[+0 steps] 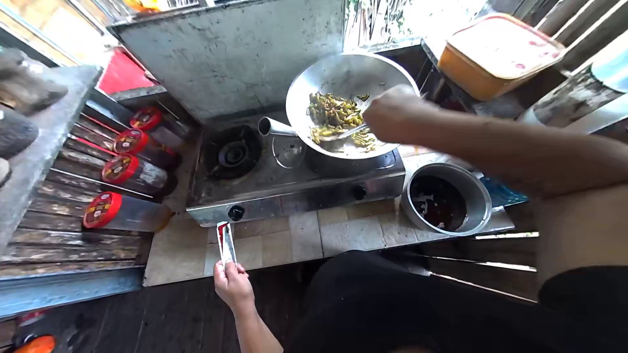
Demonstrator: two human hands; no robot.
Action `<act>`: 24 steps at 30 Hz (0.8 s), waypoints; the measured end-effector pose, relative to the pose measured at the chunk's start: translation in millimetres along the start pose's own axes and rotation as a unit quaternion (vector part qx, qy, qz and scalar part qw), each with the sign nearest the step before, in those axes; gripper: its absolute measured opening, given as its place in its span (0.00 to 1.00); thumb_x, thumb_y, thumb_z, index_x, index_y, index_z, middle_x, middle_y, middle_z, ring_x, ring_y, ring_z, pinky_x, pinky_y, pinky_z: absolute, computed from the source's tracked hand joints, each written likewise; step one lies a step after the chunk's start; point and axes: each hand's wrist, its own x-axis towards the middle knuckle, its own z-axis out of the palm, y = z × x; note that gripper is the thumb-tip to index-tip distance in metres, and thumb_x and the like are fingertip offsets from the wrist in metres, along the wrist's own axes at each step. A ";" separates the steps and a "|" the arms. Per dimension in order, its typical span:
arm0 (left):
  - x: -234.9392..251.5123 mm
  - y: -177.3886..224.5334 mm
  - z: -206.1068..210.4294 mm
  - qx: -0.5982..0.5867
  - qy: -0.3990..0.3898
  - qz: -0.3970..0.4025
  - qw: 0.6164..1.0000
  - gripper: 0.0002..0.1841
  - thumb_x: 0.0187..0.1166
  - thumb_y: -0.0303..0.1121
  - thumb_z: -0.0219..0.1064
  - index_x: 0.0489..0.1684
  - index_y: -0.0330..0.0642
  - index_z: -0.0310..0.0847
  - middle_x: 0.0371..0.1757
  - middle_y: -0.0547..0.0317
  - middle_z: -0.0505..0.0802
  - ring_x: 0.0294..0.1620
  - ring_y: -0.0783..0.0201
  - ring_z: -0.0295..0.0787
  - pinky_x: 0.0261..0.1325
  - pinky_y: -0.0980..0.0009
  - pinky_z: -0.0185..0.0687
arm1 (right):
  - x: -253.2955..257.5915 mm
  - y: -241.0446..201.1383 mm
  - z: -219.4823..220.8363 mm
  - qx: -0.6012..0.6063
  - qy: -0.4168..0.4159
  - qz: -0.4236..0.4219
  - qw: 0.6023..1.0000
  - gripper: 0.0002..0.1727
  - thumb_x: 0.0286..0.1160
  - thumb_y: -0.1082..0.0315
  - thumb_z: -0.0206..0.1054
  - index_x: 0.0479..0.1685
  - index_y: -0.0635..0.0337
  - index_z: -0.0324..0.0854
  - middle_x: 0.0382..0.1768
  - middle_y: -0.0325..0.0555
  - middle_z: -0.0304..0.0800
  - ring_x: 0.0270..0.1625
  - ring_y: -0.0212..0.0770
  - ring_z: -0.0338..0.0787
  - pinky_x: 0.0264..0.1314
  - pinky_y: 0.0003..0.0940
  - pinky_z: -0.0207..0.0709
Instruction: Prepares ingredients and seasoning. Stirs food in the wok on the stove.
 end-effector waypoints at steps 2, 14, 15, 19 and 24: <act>0.6 -2.7 -3.5 -0.002 -0.002 0.007 1.000 0.13 0.90 0.29 0.45 0.50 0.30 0.74 0.21 0.72 0.74 0.17 0.83 0.71 0.23 0.85 0.69 | 21.0 -29.9 35.0 0.007 0.006 -0.004 1.000 0.09 0.78 0.82 0.59 0.38 0.74 0.85 0.45 0.67 0.88 0.52 0.68 0.90 0.47 0.64 0.81; 41.5 -16.5 -35.6 0.011 -0.026 0.001 1.000 0.13 0.91 0.29 0.45 0.50 0.31 0.74 0.20 0.72 0.73 0.16 0.83 0.70 0.22 0.84 0.69 | 33.4 61.7 -3.1 0.189 0.074 0.227 0.952 0.13 0.83 0.65 0.61 0.46 0.66 0.88 0.53 0.69 0.89 0.62 0.72 0.87 0.54 0.77 0.75; 46.4 -15.7 -36.4 0.010 -0.033 0.002 0.999 0.13 0.91 0.30 0.46 0.51 0.31 0.75 0.21 0.72 0.73 0.16 0.83 0.70 0.22 0.84 0.69 | 31.8 47.5 1.4 0.185 0.078 0.243 0.949 0.12 0.80 0.68 0.63 0.48 0.68 0.88 0.57 0.71 0.88 0.66 0.73 0.85 0.58 0.78 0.74; 75.7 -17.8 -43.7 0.020 -0.031 0.007 0.999 0.13 0.91 0.31 0.45 0.52 0.31 0.74 0.22 0.71 0.74 0.17 0.82 0.71 0.24 0.83 0.70 | 28.5 -0.7 43.1 0.127 0.041 0.192 0.972 0.11 0.80 0.77 0.59 0.39 0.76 0.86 0.49 0.71 0.90 0.60 0.72 0.89 0.55 0.71 0.78; 131.6 -59.3 -77.5 0.196 -0.002 -0.041 0.980 0.19 0.91 0.31 0.46 0.67 0.26 0.76 0.48 0.39 0.86 0.43 0.56 0.82 0.52 0.56 0.78 | -39.2 -2.7 25.6 0.039 -0.001 0.236 0.971 0.10 0.77 0.69 0.67 0.31 0.66 0.86 0.38 0.64 0.91 0.48 0.68 0.91 0.41 0.69 0.79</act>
